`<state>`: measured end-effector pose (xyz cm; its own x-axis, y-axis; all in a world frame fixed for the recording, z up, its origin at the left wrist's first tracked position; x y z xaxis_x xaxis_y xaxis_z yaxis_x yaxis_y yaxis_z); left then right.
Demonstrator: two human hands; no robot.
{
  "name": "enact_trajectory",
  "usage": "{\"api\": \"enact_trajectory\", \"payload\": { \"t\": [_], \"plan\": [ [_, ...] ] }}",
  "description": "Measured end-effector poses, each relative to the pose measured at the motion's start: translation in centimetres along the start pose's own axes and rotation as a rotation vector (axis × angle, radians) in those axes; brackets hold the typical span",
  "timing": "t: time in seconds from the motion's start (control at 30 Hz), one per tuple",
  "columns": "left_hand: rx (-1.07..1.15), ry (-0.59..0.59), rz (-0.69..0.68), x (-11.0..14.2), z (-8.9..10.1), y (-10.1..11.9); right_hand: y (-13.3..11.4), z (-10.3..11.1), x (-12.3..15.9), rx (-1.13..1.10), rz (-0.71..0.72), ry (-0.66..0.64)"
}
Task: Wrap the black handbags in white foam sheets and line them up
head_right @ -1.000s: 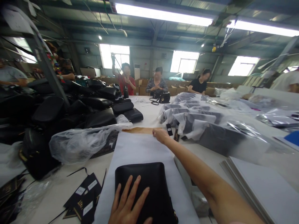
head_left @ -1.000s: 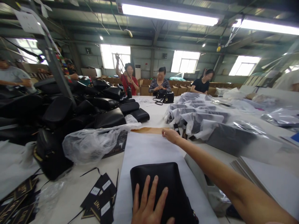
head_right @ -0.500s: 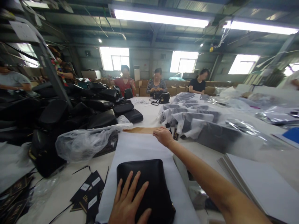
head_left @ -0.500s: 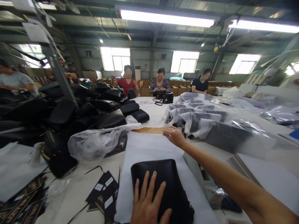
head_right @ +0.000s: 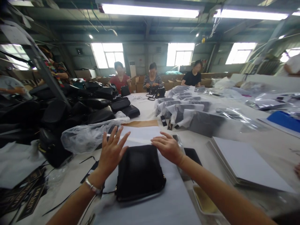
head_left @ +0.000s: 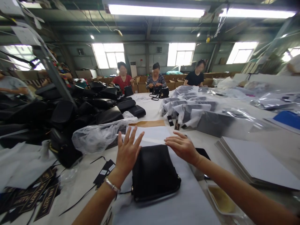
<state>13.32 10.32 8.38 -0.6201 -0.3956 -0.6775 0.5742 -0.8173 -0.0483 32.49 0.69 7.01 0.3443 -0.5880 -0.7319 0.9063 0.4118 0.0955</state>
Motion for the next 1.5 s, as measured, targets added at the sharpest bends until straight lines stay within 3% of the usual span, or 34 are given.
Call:
{"api": "enact_trajectory", "payload": {
  "t": [0.1, 0.23, 0.37, 0.53, 0.77, 1.0, 1.17, 1.33, 1.5],
  "plan": [
    [-0.025, 0.001, -0.097, -0.3, 1.1, 0.3, -1.3, 1.2, 1.7, -0.004, -0.013, -0.011],
    [-0.024, -0.033, -0.189, 2.7, 2.6, 1.9, -2.7, 2.1, 3.4, 0.017, -0.094, -0.049],
    [0.028, -0.082, -0.225, 6.6, 2.6, 3.7, -4.0, 0.7, 4.1, 0.075, -0.151, -0.148],
    [0.043, -0.119, -0.233, 9.2, 0.8, 3.9, -5.4, -1.4, 5.2, 0.074, -0.031, -0.13],
    [0.164, -0.093, -0.27, 9.8, 0.8, 4.5, -4.9, -1.5, 7.5, 0.036, -0.022, -0.117],
    [0.232, -0.234, -0.138, 8.3, 0.3, 5.5, -5.4, -2.1, 8.9, 0.009, -0.017, -0.149],
    [0.193, -0.335, -0.217, 8.5, -1.9, 7.9, -5.5, -2.3, 9.4, -0.005, -0.047, -0.15],
    [0.176, -0.346, -0.233, 11.0, -3.3, 8.5, -6.3, 0.3, 11.5, -0.035, -0.122, -0.183],
    [0.178, -0.321, -0.246, 12.2, -3.6, 8.3, -8.4, 5.4, 15.1, -0.073, -0.403, -0.135]
  ]
}}
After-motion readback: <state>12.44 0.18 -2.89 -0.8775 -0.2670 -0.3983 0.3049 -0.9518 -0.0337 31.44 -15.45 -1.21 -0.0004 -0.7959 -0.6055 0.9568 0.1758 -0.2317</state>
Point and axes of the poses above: each hand's wrist, its own x-axis away from the middle knuckle, its own z-axis out of the back of the hand, y = z × x, the point moved 8 cm from there along -x, towards the middle knuckle, and after that the axes turned 2 degrees about x, right-handed, at the moved point
